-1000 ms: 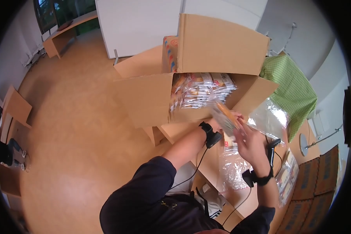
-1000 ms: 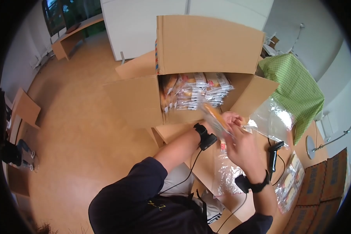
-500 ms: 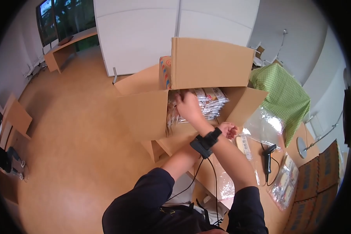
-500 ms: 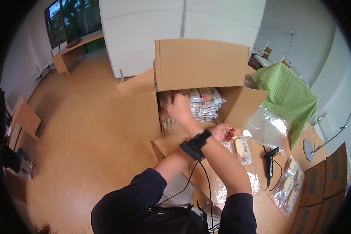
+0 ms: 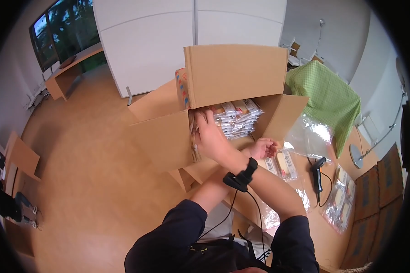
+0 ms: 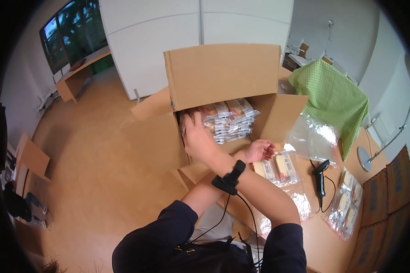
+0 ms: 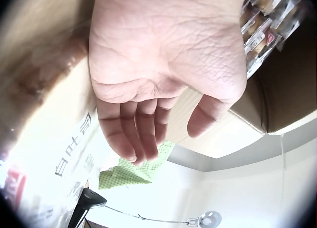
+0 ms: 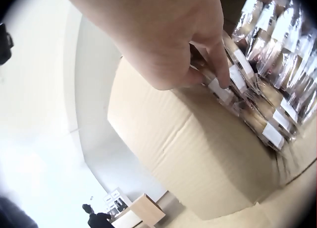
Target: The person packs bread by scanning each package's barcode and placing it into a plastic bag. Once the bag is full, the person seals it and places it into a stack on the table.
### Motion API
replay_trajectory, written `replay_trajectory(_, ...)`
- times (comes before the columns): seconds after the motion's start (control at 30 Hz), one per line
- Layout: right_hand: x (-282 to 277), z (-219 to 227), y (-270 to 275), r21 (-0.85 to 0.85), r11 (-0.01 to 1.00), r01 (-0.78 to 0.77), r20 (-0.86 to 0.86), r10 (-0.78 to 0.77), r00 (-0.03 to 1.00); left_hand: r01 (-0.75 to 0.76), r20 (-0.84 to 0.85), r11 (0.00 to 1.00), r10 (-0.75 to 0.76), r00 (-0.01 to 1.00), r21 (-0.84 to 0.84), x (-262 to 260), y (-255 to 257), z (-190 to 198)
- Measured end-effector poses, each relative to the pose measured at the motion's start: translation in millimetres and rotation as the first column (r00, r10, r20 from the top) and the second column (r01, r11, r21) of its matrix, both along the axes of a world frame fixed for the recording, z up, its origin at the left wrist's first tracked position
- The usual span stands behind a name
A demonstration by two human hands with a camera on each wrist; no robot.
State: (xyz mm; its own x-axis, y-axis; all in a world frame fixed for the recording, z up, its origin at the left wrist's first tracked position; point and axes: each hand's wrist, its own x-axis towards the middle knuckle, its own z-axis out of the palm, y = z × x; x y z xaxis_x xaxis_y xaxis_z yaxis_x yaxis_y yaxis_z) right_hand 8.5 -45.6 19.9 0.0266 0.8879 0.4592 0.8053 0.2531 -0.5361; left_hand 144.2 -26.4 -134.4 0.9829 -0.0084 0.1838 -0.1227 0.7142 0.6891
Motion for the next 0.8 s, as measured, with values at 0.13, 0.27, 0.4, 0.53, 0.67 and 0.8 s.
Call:
replay_trajectory(0.13,-0.5,28.7,-67.6,0.089,0.993,-0.084,0.054,0.080,0.995,-0.021,0.000,0.999,0.021,1.000,-0.032,4.3,1.7,-7.8)
replay_trajectory(0.27,48.4,14.0,-156.7,-0.195,0.964,-0.180,0.212,0.221,0.952,-0.016,0.044,1.000,0.016,0.999,-0.020,-1.9,1.2,-4.8)
replay_trajectory(0.4,86.7,10.6,-254.6,-0.502,0.862,-0.073,0.043,0.109,0.993,-0.019,0.082,0.997,0.026,0.996,-0.081,2.2,4.0,-5.4)
replay_trajectory(0.53,116.1,-20.9,-332.4,-0.575,0.814,0.080,0.075,-0.045,0.996,-0.206,0.034,0.978,0.206,0.978,-0.024,0.0,6.3,-1.1)
replay_trajectory(0.67,126.3,-43.1,-375.1,-0.617,0.757,0.218,0.096,-0.202,0.975,-0.341,-0.040,0.917,0.356,0.934,0.207,-4.2,0.9,3.5)
replay_trajectory(0.8,131.6,-65.1,-373.6,-0.566,0.748,0.346,0.244,-0.248,0.937,-0.321,-0.054,0.900,0.351,0.935,0.295,0.4,-2.9,-1.3)
